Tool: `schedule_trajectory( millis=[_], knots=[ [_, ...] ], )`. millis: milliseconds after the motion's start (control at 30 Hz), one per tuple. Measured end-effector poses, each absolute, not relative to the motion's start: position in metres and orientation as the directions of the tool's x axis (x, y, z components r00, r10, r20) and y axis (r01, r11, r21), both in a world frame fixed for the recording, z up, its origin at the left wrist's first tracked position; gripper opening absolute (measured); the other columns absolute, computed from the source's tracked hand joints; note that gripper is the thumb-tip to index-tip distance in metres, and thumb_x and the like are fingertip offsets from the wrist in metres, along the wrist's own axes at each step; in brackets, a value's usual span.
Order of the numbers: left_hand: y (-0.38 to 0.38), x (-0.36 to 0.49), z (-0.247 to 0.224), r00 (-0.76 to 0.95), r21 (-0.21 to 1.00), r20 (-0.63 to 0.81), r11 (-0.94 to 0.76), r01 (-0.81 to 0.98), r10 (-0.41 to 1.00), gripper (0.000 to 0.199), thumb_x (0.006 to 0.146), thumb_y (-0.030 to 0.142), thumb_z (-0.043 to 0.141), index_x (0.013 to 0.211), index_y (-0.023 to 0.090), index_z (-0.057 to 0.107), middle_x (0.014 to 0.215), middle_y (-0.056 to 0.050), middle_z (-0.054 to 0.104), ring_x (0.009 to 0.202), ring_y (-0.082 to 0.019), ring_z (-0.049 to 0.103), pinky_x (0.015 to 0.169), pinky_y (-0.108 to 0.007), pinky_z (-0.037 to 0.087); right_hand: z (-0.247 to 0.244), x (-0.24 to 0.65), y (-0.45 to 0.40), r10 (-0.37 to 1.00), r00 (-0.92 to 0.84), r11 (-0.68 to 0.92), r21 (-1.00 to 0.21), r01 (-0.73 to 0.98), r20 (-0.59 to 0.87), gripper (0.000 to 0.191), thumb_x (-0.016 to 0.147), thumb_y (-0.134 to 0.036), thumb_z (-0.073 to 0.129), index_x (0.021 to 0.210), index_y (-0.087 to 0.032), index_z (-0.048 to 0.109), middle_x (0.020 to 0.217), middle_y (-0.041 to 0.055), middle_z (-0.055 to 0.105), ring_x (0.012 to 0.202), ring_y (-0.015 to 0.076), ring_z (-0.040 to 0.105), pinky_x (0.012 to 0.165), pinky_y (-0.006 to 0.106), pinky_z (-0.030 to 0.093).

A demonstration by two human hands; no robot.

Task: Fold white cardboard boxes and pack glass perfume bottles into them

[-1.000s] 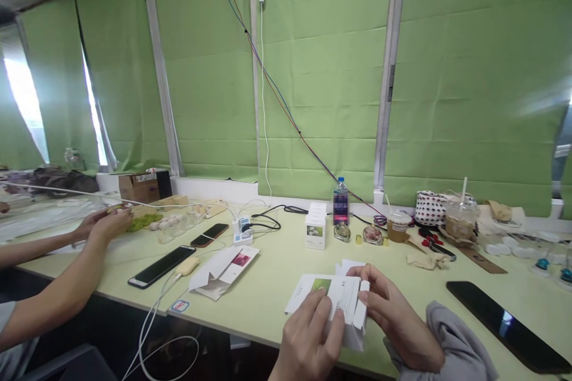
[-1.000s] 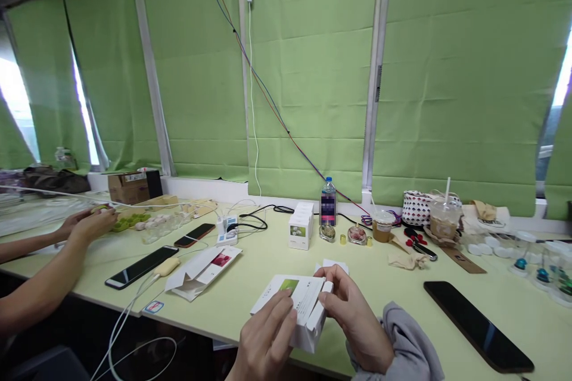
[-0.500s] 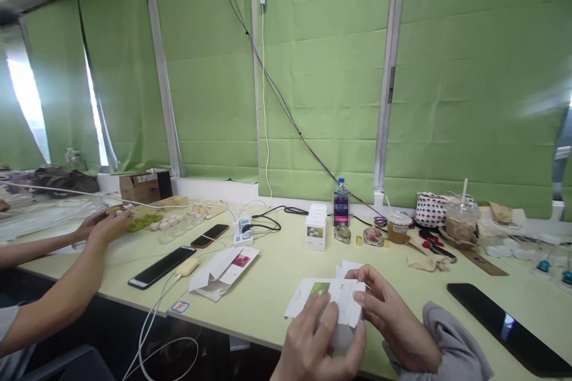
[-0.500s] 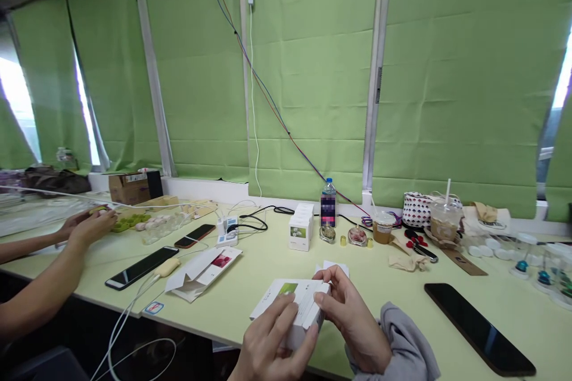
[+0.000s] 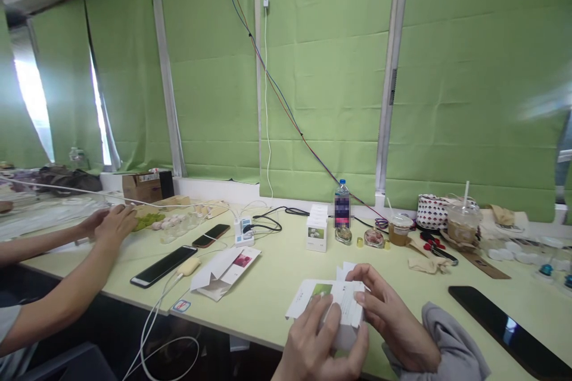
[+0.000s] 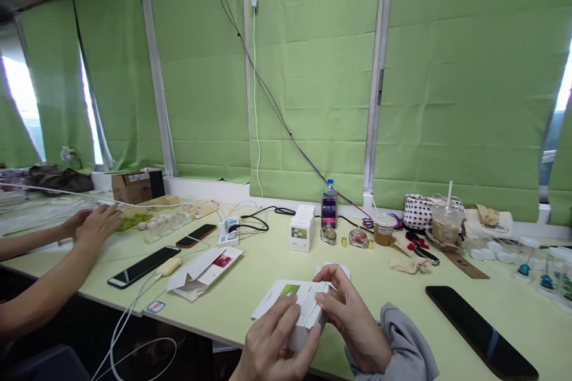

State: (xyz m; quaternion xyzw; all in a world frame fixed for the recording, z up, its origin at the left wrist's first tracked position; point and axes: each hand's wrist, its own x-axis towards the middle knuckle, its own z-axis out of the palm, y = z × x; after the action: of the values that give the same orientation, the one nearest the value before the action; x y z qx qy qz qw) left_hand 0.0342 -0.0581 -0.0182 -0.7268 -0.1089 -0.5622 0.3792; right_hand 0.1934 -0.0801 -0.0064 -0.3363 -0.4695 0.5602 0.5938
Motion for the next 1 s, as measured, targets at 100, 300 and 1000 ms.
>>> schedule_trajectory(
  millis=[100, 300, 1000],
  knots=[
    [-0.058, 0.032, -0.016, 0.369, -0.450, 0.889, -0.673, 0.588, -0.272, 0.026, 0.066, 0.009, 0.069, 0.088, 0.022, 0.063, 0.079, -0.006, 0.066, 0.074, -0.021, 0.069, 0.063, -0.036, 0.061, -0.005, 0.196, -0.081, 0.977, -0.123, 0.124, -0.938, -0.324, 0.172, 0.038, 0.073, -0.041, 0.072, 0.105, -0.027, 0.056, 0.098, 0.0006, 0.055, 0.081, 0.0158, 0.053, 0.069, 0.026, 0.043],
    [-0.058, 0.031, -0.017, 0.340, -0.420, 0.903, -0.695, 0.583, -0.261, 0.017, 0.070, 0.008, 0.064, 0.082, 0.019, 0.059, 0.077, -0.007, 0.068, 0.071, -0.020, 0.069, 0.061, -0.033, 0.060, -0.004, 0.196, -0.081, 0.974, -0.135, 0.145, -0.958, -0.248, 0.182, 0.035, 0.073, -0.047, 0.072, 0.098, -0.023, 0.070, 0.098, 0.0027, 0.051, 0.081, 0.0166, 0.051, 0.069, 0.026, 0.043],
    [-0.043, 0.022, -0.041, 0.307, -0.213, 0.949, -0.855, 0.472, -0.067, 0.031, 0.085, 0.015, 0.057, 0.115, 0.015, 0.048, 0.109, -0.016, 0.065, 0.108, -0.024, 0.062, 0.083, -0.039, 0.058, -0.005, 0.200, -0.081, 0.956, -0.037, 0.284, -0.949, -0.135, 0.291, 0.023, 0.079, -0.044, 0.067, 0.076, -0.021, 0.069, 0.097, 0.0019, 0.046, 0.076, 0.0134, 0.047, 0.057, 0.021, 0.038]
  ],
)
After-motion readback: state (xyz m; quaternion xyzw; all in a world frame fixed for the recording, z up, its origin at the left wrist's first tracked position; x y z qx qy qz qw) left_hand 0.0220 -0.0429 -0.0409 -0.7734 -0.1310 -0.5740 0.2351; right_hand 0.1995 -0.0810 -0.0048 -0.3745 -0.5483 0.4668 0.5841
